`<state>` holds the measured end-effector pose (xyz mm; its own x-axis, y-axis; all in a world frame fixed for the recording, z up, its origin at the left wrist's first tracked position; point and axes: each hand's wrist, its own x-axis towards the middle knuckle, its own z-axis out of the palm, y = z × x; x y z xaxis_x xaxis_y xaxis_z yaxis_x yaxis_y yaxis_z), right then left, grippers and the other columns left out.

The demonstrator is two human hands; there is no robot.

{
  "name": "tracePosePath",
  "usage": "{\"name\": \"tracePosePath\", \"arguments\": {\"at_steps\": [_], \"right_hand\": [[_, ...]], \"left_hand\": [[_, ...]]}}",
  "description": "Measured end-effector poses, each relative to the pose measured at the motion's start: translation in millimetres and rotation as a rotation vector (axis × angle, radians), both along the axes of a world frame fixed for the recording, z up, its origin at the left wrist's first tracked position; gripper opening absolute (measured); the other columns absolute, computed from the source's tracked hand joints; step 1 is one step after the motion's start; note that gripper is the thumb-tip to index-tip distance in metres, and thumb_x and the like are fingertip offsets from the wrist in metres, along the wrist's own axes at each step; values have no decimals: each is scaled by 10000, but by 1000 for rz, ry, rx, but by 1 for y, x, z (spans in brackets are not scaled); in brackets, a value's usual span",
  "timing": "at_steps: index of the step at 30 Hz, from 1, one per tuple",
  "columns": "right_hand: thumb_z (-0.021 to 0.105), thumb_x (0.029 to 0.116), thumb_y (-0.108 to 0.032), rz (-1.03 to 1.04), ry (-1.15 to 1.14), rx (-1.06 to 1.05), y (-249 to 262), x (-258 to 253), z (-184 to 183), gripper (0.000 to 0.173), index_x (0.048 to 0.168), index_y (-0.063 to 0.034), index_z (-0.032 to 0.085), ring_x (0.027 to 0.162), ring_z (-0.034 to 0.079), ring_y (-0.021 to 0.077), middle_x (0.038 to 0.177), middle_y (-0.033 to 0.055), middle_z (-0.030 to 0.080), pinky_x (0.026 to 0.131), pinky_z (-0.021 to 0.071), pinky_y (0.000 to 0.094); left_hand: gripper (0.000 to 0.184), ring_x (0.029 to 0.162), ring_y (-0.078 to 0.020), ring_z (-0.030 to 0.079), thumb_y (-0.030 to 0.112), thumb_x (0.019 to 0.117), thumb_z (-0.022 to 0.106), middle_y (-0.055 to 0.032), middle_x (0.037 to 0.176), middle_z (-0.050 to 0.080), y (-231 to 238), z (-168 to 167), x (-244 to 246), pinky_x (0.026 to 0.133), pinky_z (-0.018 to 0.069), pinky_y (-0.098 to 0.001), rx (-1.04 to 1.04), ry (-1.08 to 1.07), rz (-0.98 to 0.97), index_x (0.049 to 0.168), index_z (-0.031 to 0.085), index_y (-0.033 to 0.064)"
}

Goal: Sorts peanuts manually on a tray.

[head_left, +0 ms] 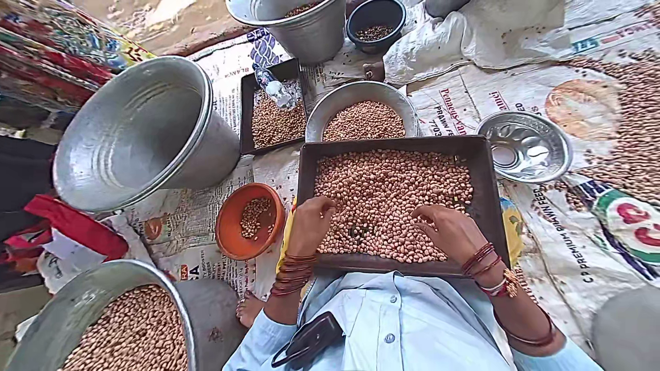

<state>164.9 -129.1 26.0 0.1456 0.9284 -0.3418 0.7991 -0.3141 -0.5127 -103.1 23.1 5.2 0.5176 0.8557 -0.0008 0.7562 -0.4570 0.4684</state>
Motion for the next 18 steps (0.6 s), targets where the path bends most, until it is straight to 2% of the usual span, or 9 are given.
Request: {"name": "tracePosePath", "arguments": {"at_steps": [2,4,5,7,9,11,12,15,18], "right_hand": [[622,1024,-192,-35,-4,-21,0,9,0,280,1269,-76,694,1096,686,409,1201,202,707,910,508,629],[625,1025,-211,-88,-28,-48,1,22,0,300,1293,-91,686,1131,666,411,1262,204,682,931,497,627],[631,1025,-216,-120,-50,-58,2,28,0,318,1315,-95,675,1162,651,419,1302,212,660,951,490,632],[648,1016,-199,-186,-92,-54,8,40,-3,367,1366,-87,637,1209,613,464,1376,243,603,969,474,656],[688,990,-171,-266,-141,-33,16,48,-5,431,1401,-78,596,1234,580,502,1417,270,554,955,472,676],[705,969,-138,-330,-196,-64,25,53,-8,499,1442,-80,558,1264,545,528,1464,281,504,940,478,685],[702,969,-134,-343,-222,-95,28,53,-10,522,1461,-76,537,1267,537,537,1472,289,490,932,483,682],[671,980,-135,-302,-256,-221,33,43,-10,597,1535,-85,455,1264,545,526,1497,299,452,937,493,657],[669,974,-146,-186,-218,-309,28,15,-6,697,1581,-33,347,1292,531,517,1524,304,423,963,487,636]], "left_hand": [[157,954,-405,717,76,950,660,-227,1013,734,11,20,-27,866,559,-589,182,48,118,1043,753,-8],[219,1103,-551,612,73,924,672,-344,1148,645,22,35,-49,938,470,-685,304,129,256,1113,717,-29],[287,1187,-577,553,94,924,686,-366,1240,594,27,39,-53,994,426,-694,307,149,298,1187,687,-21],[354,1178,-543,580,144,937,707,-342,1258,603,31,38,-52,988,459,-668,272,99,240,1255,665,-5],[357,1027,-421,670,205,966,701,-258,1201,658,32,32,-36,870,543,-586,127,14,92,1269,665,21],[341,928,-347,702,198,969,706,-206,1145,685,35,25,-11,824,570,-541,-21,14,16,1271,671,44],[348,935,-360,698,187,971,703,-207,1156,682,36,23,3,841,555,-560,-70,77,20,1289,665,50],[431,1204,-445,621,129,991,637,-247,1351,608,32,12,43,979,500,-617,-137,343,41,1410,583,43],[493,1236,-456,598,-28,946,548,-273,1383,570,5,0,75,949,523,-579,-118,415,-64,1438,519,-10]]}}
